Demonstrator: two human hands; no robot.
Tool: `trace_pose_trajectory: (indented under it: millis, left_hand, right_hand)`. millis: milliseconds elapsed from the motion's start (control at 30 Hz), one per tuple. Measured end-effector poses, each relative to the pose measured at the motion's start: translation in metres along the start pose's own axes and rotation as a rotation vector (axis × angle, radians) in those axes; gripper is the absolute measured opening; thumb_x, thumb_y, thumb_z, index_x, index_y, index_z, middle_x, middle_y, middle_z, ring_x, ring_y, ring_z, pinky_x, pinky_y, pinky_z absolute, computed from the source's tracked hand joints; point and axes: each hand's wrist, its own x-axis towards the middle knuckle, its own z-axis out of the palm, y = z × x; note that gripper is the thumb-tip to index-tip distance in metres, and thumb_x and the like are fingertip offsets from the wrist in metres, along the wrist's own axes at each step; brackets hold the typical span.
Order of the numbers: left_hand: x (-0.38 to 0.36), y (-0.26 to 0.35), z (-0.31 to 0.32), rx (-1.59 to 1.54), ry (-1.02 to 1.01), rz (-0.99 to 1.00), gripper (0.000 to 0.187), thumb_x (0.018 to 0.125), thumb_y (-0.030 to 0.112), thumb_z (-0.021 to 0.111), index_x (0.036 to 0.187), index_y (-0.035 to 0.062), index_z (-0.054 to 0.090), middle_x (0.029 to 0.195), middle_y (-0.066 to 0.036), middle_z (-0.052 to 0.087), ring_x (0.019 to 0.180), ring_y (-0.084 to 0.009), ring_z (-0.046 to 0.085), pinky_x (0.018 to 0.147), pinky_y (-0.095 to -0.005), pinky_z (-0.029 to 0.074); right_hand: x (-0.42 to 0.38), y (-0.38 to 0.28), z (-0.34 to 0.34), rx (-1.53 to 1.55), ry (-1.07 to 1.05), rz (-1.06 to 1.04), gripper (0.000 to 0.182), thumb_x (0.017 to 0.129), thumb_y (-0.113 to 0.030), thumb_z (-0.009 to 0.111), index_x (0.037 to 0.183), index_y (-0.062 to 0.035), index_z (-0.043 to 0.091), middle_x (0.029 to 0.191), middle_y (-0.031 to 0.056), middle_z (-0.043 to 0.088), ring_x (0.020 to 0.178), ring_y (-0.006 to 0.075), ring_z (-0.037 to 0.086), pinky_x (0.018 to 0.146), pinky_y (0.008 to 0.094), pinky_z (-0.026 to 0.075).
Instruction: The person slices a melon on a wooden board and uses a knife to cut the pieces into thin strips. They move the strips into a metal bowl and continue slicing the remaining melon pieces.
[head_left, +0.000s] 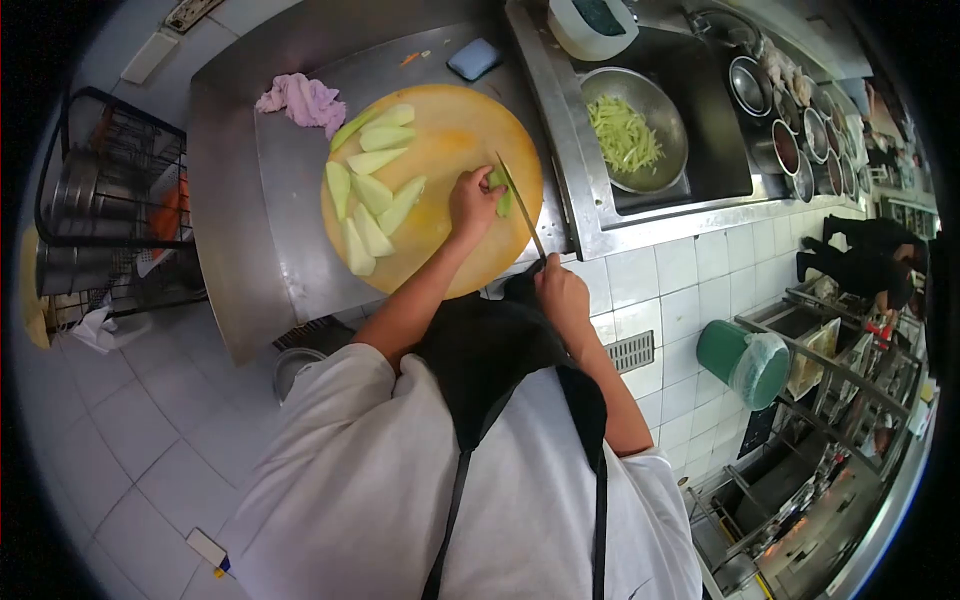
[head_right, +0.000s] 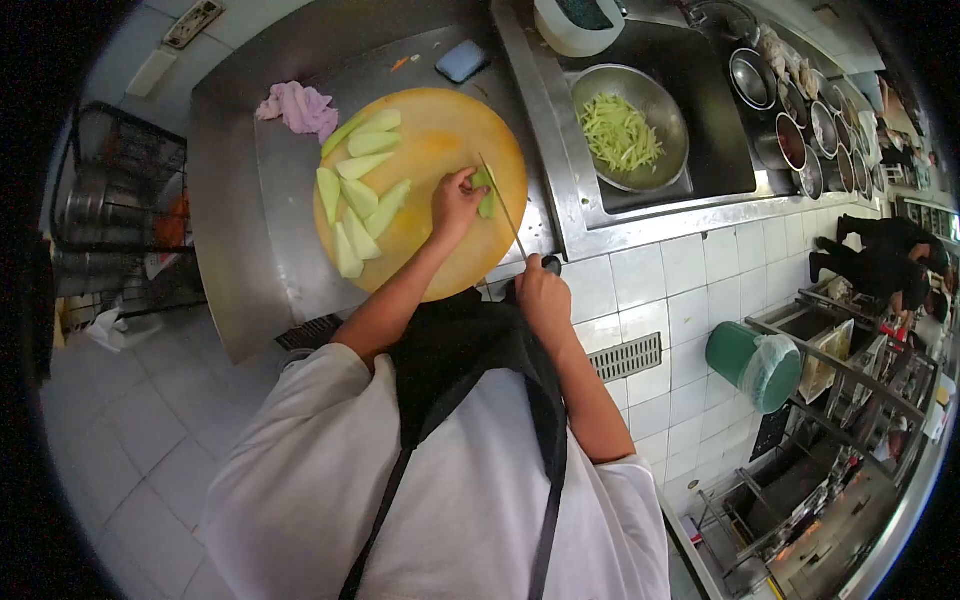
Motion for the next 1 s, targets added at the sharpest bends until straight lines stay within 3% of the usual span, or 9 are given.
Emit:
trace_pose_trajectory:
  millis: [267,533,700,833,1000]
  left_hand:
    - [0.0,0.0,-0.004,0.022,-0.032,-0.014,0.042,0.077,0.015,0.085,0.117,0.0069,0.073,0.088,-0.011,0.064,0.079,-0.0273,0.065,0.072,-0.0402,0.053]
    - [-0.004,0.003,-0.002,-0.037,0.009,-0.027,0.038,0.081,0.015,0.082,0.117,0.0062,0.073,0.092,-0.012,0.065,0.083,-0.0275,0.067,0.074,-0.0395,0.053]
    - [-0.005,0.003,-0.001,0.04,0.007,0.002,0.04,0.082,0.016,0.082,0.119,0.0049,0.073,0.092,-0.013,0.065,0.084,-0.0282,0.067,0.074,-0.0399,0.053]
    - [-0.005,-0.002,-0.001,0.034,-0.002,0.023,0.041,0.082,0.015,0.081,0.122,0.0053,0.072,0.093,-0.013,0.064,0.083,-0.0288,0.066,0.074,-0.0405,0.053]
    - [-0.01,-0.002,0.002,-0.058,0.033,-0.042,0.039,0.082,0.012,0.08,0.12,0.0046,0.072,0.092,-0.013,0.064,0.083,-0.0293,0.067,0.075,-0.0411,0.054]
  right_hand:
    - [0.041,0.004,0.014,0.052,0.003,-0.039,0.021,0.093,-0.018,0.062,0.098,0.0007,0.054,0.072,0.0238,0.069,0.069,0.0422,0.071,0.064,0.0527,0.057]
    - [0.013,0.009,-0.001,0.027,-0.013,-0.061,0.018,0.093,-0.017,0.06,0.095,-0.0001,0.053,0.069,0.0246,0.067,0.065,0.0436,0.069,0.06,0.0546,0.055]
    - [0.035,0.013,0.03,-0.062,0.008,-0.035,0.018,0.093,-0.016,0.059,0.096,0.0003,0.053,0.069,0.026,0.066,0.065,0.045,0.068,0.06,0.0567,0.054]
    - [0.049,0.019,0.016,0.108,0.014,-0.14,0.018,0.093,-0.017,0.058,0.096,0.0003,0.053,0.07,0.0266,0.066,0.066,0.0459,0.068,0.06,0.0572,0.054]
    - [0.029,0.018,-0.006,0.019,-0.063,-0.094,0.019,0.095,-0.019,0.058,0.097,-0.0003,0.052,0.071,0.0253,0.067,0.067,0.0446,0.069,0.061,0.0551,0.055]
